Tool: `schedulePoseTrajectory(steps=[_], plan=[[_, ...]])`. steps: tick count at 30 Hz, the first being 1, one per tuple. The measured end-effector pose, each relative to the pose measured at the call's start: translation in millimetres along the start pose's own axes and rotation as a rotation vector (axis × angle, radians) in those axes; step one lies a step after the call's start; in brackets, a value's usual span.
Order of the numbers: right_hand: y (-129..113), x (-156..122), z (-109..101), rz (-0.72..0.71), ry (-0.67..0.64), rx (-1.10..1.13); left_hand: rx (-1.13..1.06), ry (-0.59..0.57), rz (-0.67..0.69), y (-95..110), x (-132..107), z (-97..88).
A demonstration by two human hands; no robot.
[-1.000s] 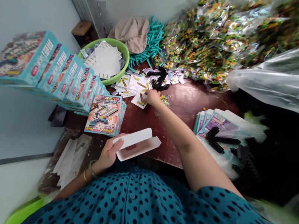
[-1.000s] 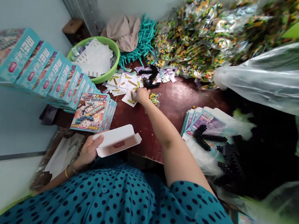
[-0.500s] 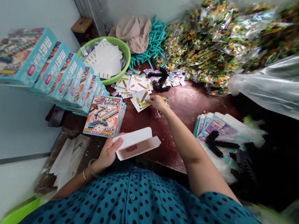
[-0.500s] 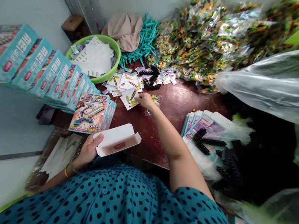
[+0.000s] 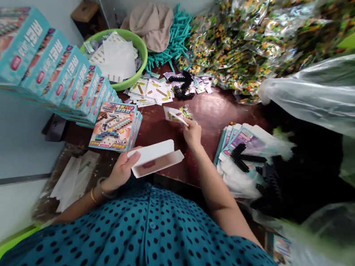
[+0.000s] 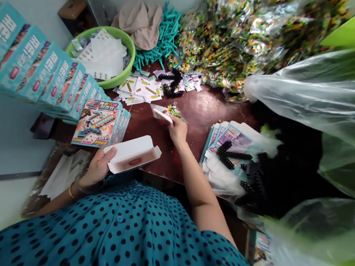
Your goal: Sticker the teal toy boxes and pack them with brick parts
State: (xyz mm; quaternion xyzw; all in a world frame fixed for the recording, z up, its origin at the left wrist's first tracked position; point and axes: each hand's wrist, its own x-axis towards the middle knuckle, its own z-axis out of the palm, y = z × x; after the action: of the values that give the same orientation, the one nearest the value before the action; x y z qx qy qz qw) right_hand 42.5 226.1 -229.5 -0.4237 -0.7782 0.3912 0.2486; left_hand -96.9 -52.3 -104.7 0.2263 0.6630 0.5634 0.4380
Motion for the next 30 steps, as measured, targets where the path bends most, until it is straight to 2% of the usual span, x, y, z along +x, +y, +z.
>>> schedulePoseTrajectory(steps=[3, 7, 10, 12, 14, 17, 19, 21, 23, 25, 28, 30], plan=[[-7, 1, -11, 0.009, 0.148, 0.134, 0.016, -0.036, 0.035, 3, -3, 5.7], [-14, -4, -42, 0.162, 0.163, 0.328, 0.007, 0.002, 0.041, 4, 1, 9.7], [-20, -11, -73, 0.051, 0.178, 0.411, -0.012, 0.051, 0.037, 2, 14, 10.4], [-25, -13, -83, -0.024, 0.176, 0.398, -0.021, 0.067, 0.036, 2, 23, 11.7], [-31, -9, -76, -0.009, 0.132, 0.367, -0.027, 0.068, 0.060, 3, 29, 14.6], [-40, 8, -42, 0.117, 0.064, 0.330, -0.012, 0.033, 0.104, 6, 29, 20.9], [-45, 25, -18, 0.148, 0.079, 0.315, 0.004, 0.002, 0.115, 9, 25, 24.1], [-49, 40, -9, 0.078, 0.144, 0.302, 0.012, -0.007, 0.121, 11, 20, 24.8], [-52, 47, -22, -0.052, 0.199, 0.238, 0.010, 0.023, 0.114, 11, 18, 22.9], [-55, 41, -52, -0.191, 0.186, 0.100, -0.019, 0.088, 0.088, 10, 21, 19.5], [-67, 5, -100, -0.362, -0.001, -0.156, -0.111, 0.143, 0.040, 6, 32, 15.6], [-80, -27, -113, -0.466, -0.177, -0.283, -0.166, 0.120, 0.026, 6, 40, 15.8]])
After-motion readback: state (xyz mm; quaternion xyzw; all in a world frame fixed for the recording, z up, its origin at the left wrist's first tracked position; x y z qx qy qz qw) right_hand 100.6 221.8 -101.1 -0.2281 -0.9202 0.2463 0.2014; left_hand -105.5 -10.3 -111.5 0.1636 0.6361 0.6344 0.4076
